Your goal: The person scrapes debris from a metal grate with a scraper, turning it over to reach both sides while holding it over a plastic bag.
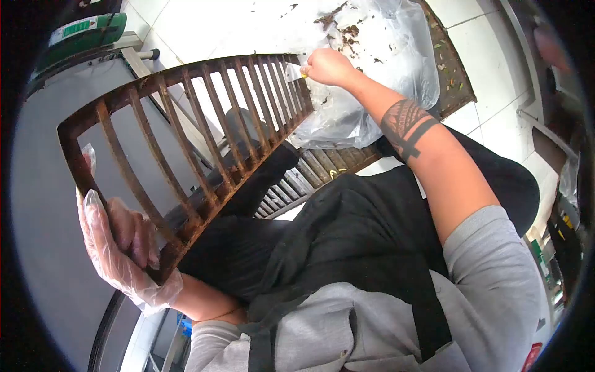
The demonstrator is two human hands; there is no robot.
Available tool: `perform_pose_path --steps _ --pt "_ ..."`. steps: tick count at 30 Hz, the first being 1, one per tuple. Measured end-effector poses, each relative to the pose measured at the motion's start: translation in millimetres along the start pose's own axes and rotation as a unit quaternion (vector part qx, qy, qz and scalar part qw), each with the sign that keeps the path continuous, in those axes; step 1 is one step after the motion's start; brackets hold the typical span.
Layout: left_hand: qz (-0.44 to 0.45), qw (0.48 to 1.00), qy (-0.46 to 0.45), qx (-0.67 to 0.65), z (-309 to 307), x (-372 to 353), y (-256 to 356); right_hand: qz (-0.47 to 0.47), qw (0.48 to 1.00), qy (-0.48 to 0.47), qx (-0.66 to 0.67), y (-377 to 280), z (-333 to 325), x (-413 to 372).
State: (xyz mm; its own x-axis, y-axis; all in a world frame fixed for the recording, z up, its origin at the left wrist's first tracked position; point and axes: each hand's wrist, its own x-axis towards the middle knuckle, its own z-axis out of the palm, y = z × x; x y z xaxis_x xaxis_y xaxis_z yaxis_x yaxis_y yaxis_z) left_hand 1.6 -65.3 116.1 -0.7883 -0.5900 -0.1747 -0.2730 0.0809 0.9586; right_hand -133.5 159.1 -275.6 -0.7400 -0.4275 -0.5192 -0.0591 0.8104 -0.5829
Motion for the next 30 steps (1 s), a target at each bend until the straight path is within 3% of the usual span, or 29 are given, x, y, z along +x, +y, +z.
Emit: perform_pose_path --steps 7,14,19,21,30 --pt "0.009 0.999 -0.047 -0.005 -2.6 -1.6 2.6 0.032 0.998 0.054 -0.015 -23.5 -1.9 -4.1" --pt "0.001 0.999 -0.006 0.047 5.1 -2.9 8.3 0.034 0.999 0.032 -0.017 -24.6 -4.5 17.8" --pt "0.021 0.993 0.017 0.116 5.0 -1.0 4.5 0.095 0.993 0.061 0.034 -24.1 10.6 4.2" --pt "0.01 0.999 0.007 0.046 11.8 -4.9 4.3 0.102 0.993 0.059 0.03 -23.2 13.9 7.9" --pt "0.013 0.997 -0.08 -0.004 -2.5 -0.9 1.5 0.056 0.997 0.042 -0.023 -10.2 -7.6 46.7"
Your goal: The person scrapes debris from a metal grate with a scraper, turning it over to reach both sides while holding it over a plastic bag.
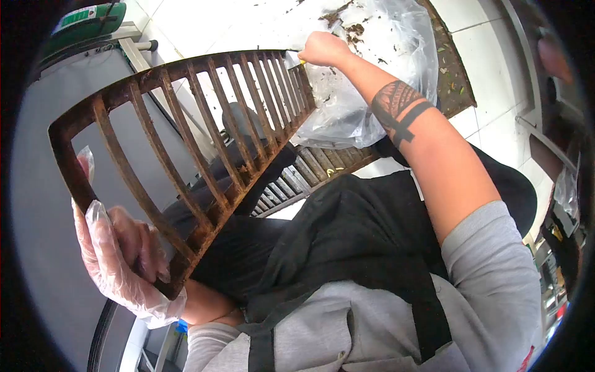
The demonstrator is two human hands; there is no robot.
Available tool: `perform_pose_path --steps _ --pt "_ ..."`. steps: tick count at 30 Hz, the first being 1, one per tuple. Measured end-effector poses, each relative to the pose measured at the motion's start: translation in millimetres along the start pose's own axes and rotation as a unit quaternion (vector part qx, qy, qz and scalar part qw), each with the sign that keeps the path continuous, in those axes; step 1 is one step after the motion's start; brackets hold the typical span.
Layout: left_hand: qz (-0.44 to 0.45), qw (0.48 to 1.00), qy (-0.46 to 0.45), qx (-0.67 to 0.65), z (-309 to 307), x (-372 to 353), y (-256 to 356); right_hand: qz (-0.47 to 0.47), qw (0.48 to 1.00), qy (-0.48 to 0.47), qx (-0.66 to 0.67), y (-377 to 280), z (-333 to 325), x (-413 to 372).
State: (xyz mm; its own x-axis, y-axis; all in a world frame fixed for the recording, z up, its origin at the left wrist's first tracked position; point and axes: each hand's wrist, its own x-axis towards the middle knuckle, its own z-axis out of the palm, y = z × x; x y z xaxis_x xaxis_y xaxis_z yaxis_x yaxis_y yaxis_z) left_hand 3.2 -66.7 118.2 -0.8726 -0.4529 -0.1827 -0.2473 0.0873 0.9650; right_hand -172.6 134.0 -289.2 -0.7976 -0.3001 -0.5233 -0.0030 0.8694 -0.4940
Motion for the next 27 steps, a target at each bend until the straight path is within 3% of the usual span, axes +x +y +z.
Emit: perform_pose_path --steps 3,9,16,22,27 --pt "0.021 1.0 0.012 0.01 0.8 0.6 -3.5 -0.049 0.998 -0.034 -0.017 7.4 2.0 11.2" --pt "0.016 0.999 0.025 0.017 3.4 -1.2 2.7 -0.145 0.987 0.019 -0.072 10.6 -6.5 3.8" --pt "0.021 0.999 0.027 0.018 11.5 0.3 4.4 -0.14 0.988 0.011 -0.063 18.5 0.2 9.1" --pt "0.02 1.0 0.004 0.004 11.7 0.4 2.9 -0.163 0.982 0.088 -0.047 32.3 35.5 22.8" --pt "0.021 1.0 -0.001 -0.016 9.9 2.0 1.4 -0.139 0.989 0.046 0.028 34.2 37.2 27.4"
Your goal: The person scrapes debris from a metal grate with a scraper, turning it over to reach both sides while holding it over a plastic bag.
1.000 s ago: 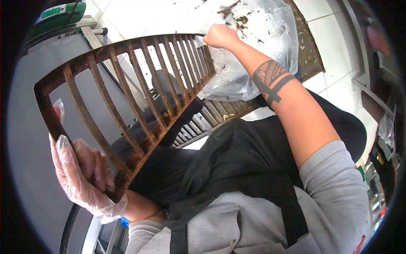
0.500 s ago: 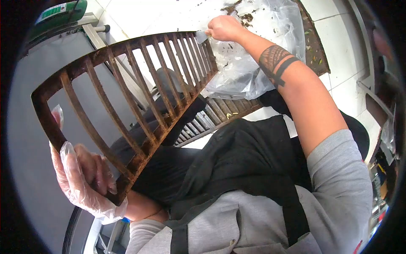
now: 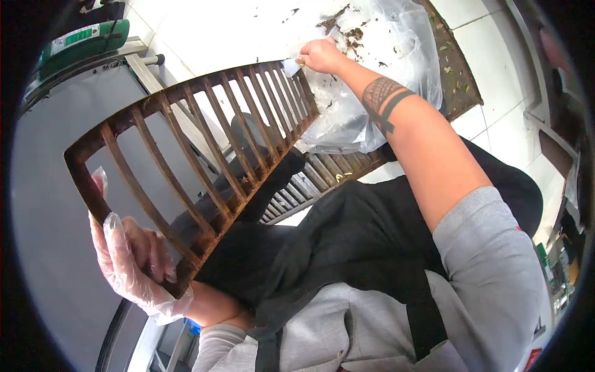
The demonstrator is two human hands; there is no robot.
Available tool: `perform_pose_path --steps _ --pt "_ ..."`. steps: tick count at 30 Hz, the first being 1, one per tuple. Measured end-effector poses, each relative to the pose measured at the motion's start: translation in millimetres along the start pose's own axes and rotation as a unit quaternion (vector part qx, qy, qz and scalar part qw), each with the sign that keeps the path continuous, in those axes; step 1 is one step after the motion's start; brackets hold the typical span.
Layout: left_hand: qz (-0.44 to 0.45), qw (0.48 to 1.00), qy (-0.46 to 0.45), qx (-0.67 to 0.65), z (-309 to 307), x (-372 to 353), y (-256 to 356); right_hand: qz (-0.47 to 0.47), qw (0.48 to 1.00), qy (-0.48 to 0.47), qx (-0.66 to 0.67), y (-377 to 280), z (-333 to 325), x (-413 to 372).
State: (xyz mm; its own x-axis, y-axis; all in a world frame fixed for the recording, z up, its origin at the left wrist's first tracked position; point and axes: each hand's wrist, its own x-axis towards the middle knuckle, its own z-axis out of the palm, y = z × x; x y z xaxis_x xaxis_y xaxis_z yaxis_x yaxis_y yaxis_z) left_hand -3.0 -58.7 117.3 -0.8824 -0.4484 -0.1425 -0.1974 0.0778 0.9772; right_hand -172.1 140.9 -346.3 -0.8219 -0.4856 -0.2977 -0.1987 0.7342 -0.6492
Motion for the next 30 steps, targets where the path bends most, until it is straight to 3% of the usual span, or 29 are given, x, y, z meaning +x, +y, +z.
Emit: perform_pose_path --steps 8,14,16,18,20,23,30 --pt "0.005 1.0 0.01 0.028 6.0 -4.0 1.7 -0.03 0.999 0.031 0.004 -6.5 -5.7 -6.9" --pt "-0.007 0.999 0.036 0.034 6.1 0.3 3.4 -0.112 0.992 0.059 -0.021 -6.7 -24.8 -10.5" --pt "-0.014 0.997 0.041 0.065 3.4 3.7 4.5 -0.06 0.998 -0.014 -0.019 -9.3 -39.8 -14.0" --pt "-0.015 0.998 0.038 0.047 -2.9 3.2 0.7 -0.07 0.996 0.003 -0.06 -19.4 -49.1 -22.4" --pt "-0.015 0.999 0.034 0.027 -4.1 3.6 -2.3 0.047 0.996 -0.059 -0.048 -33.5 -56.4 -28.4" --pt "-0.019 0.997 0.056 0.053 -3.3 0.0 -2.1 0.059 0.993 -0.094 -0.045 -40.5 -50.0 -32.5" --pt "-0.027 0.998 0.037 0.047 -6.2 1.1 -2.5 0.141 0.988 -0.051 -0.031 -59.1 -46.2 -27.7"
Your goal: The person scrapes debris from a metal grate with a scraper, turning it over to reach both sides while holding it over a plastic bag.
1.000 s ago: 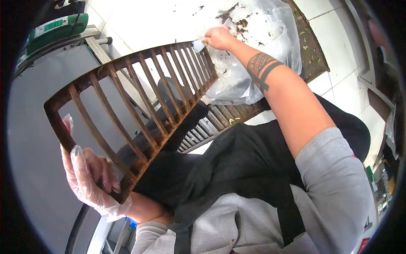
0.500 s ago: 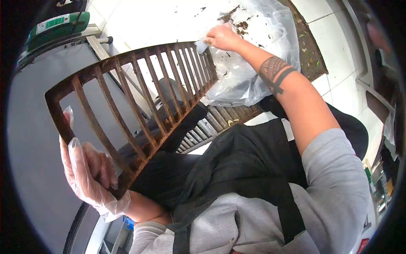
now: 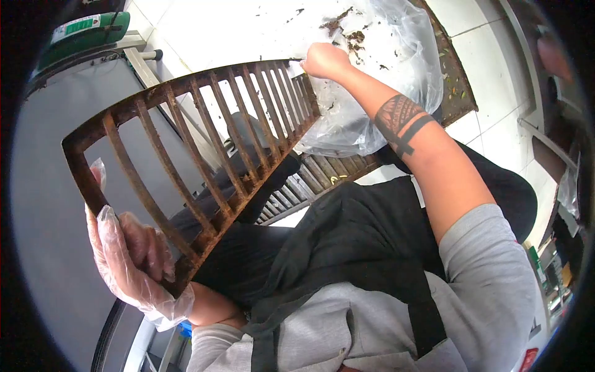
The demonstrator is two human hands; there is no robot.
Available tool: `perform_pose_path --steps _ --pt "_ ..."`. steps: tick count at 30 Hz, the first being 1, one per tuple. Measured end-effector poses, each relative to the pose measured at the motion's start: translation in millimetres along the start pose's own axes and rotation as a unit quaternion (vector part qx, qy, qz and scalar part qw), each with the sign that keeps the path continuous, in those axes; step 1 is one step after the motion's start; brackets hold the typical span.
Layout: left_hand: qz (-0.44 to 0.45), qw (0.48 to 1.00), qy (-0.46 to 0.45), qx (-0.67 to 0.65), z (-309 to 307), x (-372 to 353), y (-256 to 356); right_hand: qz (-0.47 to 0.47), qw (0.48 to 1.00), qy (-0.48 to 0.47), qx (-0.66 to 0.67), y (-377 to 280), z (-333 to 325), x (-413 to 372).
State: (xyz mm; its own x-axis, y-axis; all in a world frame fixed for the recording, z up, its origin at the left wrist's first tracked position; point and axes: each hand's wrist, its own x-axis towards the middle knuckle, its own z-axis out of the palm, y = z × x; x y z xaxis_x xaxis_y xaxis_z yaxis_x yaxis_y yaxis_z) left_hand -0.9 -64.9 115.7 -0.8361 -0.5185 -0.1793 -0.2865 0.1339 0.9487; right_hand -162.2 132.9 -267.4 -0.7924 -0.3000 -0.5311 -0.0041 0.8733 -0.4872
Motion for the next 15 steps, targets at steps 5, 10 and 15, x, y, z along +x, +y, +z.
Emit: perform_pose_path --steps 5,10,15 --pt "-0.007 1.0 0.01 -0.011 1.6 -4.4 4.0 0.012 1.0 -0.001 -0.009 -3.2 4.7 15.4" --pt "0.005 0.999 0.032 0.01 2.3 -7.7 2.3 -0.093 0.992 0.073 -0.043 14.8 26.0 16.6" --pt "0.008 0.999 0.028 0.018 6.1 -8.2 4.2 -0.141 0.986 0.078 -0.041 17.5 19.4 18.1"
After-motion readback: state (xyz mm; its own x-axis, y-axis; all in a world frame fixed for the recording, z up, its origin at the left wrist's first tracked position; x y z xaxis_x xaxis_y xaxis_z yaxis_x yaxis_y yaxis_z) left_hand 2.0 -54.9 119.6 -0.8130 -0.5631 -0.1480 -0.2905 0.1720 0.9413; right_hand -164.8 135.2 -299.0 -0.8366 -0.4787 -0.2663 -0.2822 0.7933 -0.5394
